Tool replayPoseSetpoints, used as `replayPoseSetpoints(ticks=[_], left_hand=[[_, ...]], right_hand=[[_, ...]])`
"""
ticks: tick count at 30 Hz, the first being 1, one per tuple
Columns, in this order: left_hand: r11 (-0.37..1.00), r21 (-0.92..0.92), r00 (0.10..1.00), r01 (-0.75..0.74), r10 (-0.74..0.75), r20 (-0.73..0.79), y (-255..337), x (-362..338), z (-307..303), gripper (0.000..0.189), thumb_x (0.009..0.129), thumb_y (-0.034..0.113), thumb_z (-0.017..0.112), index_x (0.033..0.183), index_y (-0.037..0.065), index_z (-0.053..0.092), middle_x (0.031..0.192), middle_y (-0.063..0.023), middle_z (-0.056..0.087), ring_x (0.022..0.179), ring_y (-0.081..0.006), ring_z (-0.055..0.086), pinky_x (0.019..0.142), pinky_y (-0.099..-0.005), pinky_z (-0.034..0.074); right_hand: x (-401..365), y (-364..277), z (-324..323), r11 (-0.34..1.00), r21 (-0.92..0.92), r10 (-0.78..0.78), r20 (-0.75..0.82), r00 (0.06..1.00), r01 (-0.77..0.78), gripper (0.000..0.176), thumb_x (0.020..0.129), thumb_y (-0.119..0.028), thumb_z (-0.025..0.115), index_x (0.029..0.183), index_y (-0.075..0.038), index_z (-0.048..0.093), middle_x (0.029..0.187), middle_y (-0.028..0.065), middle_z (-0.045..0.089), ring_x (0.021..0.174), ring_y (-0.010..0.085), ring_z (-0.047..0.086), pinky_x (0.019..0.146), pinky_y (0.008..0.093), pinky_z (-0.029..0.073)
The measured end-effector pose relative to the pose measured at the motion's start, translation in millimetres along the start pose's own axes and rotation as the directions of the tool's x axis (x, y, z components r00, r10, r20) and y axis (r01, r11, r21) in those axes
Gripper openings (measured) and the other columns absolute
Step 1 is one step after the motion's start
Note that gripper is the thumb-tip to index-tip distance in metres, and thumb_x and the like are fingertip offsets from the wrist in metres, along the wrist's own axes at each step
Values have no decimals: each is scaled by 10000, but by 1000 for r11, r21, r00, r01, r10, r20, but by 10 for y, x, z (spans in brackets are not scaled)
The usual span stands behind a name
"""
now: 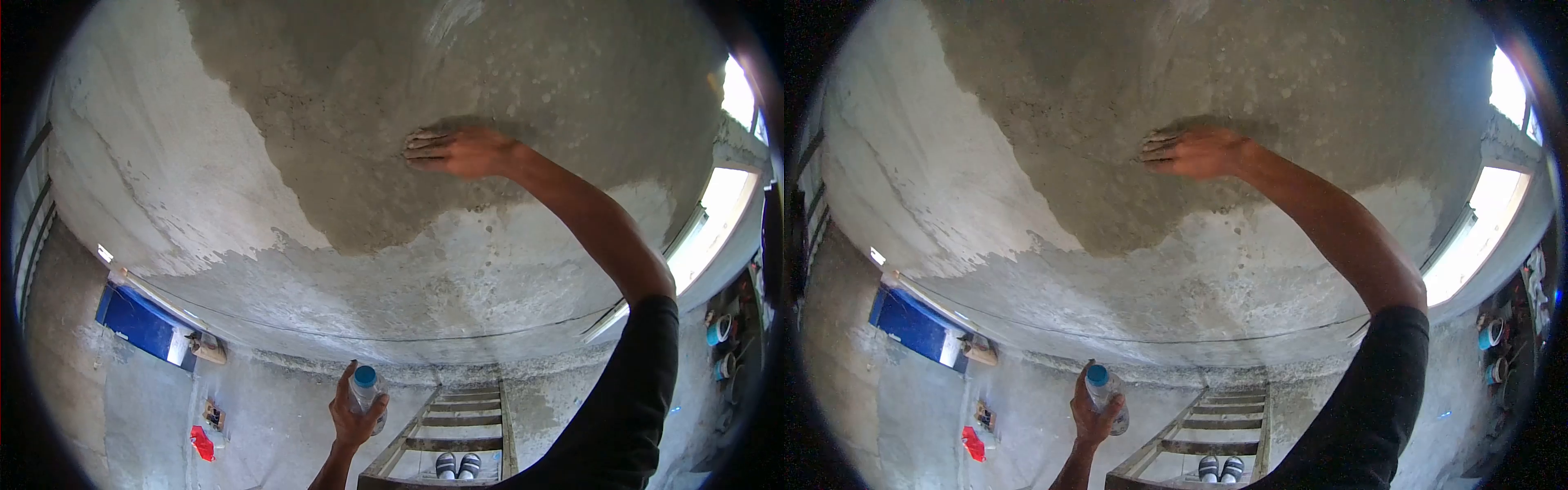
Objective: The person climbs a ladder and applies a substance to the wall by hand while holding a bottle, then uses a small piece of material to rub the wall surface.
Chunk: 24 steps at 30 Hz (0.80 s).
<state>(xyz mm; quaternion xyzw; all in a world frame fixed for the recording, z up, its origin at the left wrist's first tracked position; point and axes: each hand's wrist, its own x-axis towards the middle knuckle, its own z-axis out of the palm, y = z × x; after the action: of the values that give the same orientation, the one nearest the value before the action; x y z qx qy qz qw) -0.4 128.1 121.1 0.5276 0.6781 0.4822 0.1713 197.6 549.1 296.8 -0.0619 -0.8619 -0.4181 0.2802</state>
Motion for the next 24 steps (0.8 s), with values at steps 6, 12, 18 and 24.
replayPoseSetpoints(ticks=[6, 12, 18, 24], left_hand=[[999, 29, 1000, -12, 11, 28, -69, 10, 32, 743, 701, 156, 770, 1330, -10, 411, 1073, -168, 630, 973, -248, 628, 878, -365, 488], [999, 48, 1000, -23, 23, 4, 3, 26, 40, 745, 719, 190, 772, 1333, -17, 405, 1085, -174, 629, 980, -255, 630, 885, -368, 485], [999, 26, 999, -41, 40, 28, -153, -34, 23, 756, 733, 252, 736, 1356, 10, 384, 1007, -119, 632, 902, -201, 621, 835, -349, 496], [999, 33, 999, -44, 43, 27, -77, -12, 65, 728, 735, 227, 761, 1327, -18, 416, 1055, -172, 635, 952, -246, 637, 856, -373, 497]], right_hand=[[373, 973, -871, 707, -34, 706, 102, 701, -706, 539, 860, -64, 536, 1364, -218, 425, 1294, 116, 539, 1171, 247, 545, 943, 395, 500], [-200, 355, 11, 980, -157, 118, -61, 991, -126, 621, 866, -59, 533, 1426, -210, 313, 1412, 83, 423, 1191, 233, 525, 924, 384, 508], [-463, 549, -168, 939, -137, 306, -89, 948, -316, 595, 845, -20, 514, 1395, -184, 358, 1410, 90, 422, 1183, 230, 525, 958, 371, 477], [-346, 780, -81, 668, 33, 737, -170, 655, -743, 552, 874, -17, 458, 1391, -191, 372, 1396, 93, 439, 1186, 252, 523, 972, 393, 467]])
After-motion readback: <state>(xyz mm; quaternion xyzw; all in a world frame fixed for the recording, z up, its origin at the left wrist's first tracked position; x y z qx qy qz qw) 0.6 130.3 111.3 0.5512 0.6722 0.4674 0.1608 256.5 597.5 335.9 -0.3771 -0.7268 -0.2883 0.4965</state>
